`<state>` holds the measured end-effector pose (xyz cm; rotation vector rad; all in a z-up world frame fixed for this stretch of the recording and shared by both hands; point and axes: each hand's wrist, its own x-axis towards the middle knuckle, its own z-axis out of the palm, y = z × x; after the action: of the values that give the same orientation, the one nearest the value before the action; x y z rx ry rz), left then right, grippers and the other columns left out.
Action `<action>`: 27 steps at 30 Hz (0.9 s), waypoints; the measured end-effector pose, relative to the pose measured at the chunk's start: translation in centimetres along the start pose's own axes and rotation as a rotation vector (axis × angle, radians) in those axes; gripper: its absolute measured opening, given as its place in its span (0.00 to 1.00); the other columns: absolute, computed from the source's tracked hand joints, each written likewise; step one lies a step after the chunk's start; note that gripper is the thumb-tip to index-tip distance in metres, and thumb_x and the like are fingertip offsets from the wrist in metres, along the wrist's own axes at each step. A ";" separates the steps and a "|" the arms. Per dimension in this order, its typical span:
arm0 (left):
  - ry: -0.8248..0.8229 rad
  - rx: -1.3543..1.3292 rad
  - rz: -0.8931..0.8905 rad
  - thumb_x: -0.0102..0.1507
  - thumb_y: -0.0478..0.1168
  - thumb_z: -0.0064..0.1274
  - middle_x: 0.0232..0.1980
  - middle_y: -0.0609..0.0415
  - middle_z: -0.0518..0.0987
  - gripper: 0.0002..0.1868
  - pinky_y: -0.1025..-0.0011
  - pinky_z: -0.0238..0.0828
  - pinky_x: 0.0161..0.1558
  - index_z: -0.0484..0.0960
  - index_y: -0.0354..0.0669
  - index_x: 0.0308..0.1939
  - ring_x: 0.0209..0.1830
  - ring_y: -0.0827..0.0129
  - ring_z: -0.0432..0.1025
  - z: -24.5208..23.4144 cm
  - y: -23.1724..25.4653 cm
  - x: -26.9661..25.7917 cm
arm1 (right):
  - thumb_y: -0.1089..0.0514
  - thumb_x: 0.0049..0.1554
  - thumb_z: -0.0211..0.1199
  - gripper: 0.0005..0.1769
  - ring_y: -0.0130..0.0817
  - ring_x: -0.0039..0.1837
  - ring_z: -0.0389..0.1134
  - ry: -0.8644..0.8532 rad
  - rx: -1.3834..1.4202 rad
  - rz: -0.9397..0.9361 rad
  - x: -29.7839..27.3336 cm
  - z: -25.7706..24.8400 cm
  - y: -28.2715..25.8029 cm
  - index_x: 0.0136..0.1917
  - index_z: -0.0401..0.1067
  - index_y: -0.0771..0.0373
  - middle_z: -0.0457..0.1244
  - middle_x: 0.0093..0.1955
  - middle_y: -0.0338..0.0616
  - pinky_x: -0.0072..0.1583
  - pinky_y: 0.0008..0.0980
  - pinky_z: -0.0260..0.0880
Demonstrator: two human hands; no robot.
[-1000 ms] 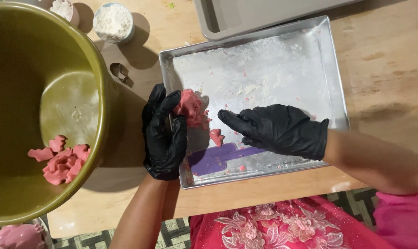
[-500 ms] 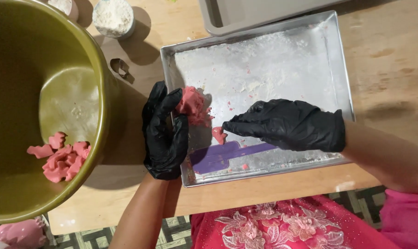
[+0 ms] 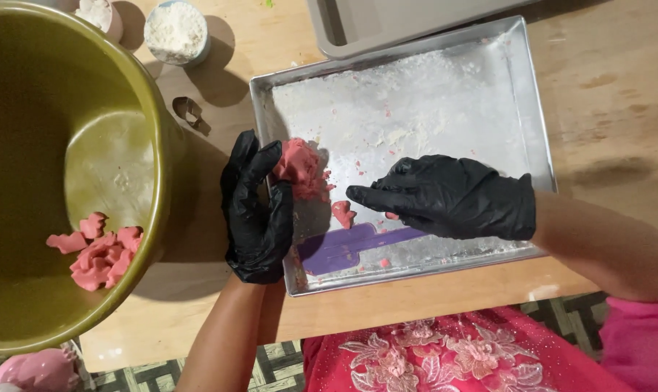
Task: Cutting small shapes from pink dough using a cookie cutter on a floured tray
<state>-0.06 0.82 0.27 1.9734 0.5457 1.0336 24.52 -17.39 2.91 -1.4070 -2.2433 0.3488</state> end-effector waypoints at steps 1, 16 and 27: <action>0.000 0.000 0.000 0.70 0.38 0.52 0.73 0.40 0.67 0.19 0.56 0.52 0.78 0.79 0.43 0.65 0.79 0.50 0.59 0.0 0.0 0.0 | 0.53 0.62 0.58 0.32 0.46 0.53 0.70 0.000 0.000 0.000 0.0 0.1 0.1 0.79 0.59 0.56 0.68 0.54 0.37 0.51 0.41 0.72; -0.015 -0.015 -0.020 0.70 0.38 0.52 0.74 0.41 0.66 0.19 0.55 0.52 0.79 0.79 0.45 0.66 0.80 0.49 0.58 0.1 0.7 0.3 | 0.53 0.62 0.56 0.36 0.47 0.52 0.70 -0.039 -0.137 -0.015 0.1 0.7 0.1 0.81 0.52 0.58 0.67 0.58 0.45 0.49 0.43 0.73; -0.003 0.029 0.008 0.70 0.36 0.52 0.72 0.40 0.68 0.18 0.54 0.52 0.79 0.80 0.43 0.65 0.79 0.49 0.59 0.1 0.6 0.4 | 0.54 0.59 0.57 0.37 0.48 0.52 0.70 -0.083 -0.099 -0.038 0.0 0.1 0.0 0.80 0.55 0.55 0.66 0.59 0.46 0.46 0.45 0.73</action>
<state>0.24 0.65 0.93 2.0032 0.5544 1.0325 24.47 -17.39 2.83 -1.4211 -2.3810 0.2924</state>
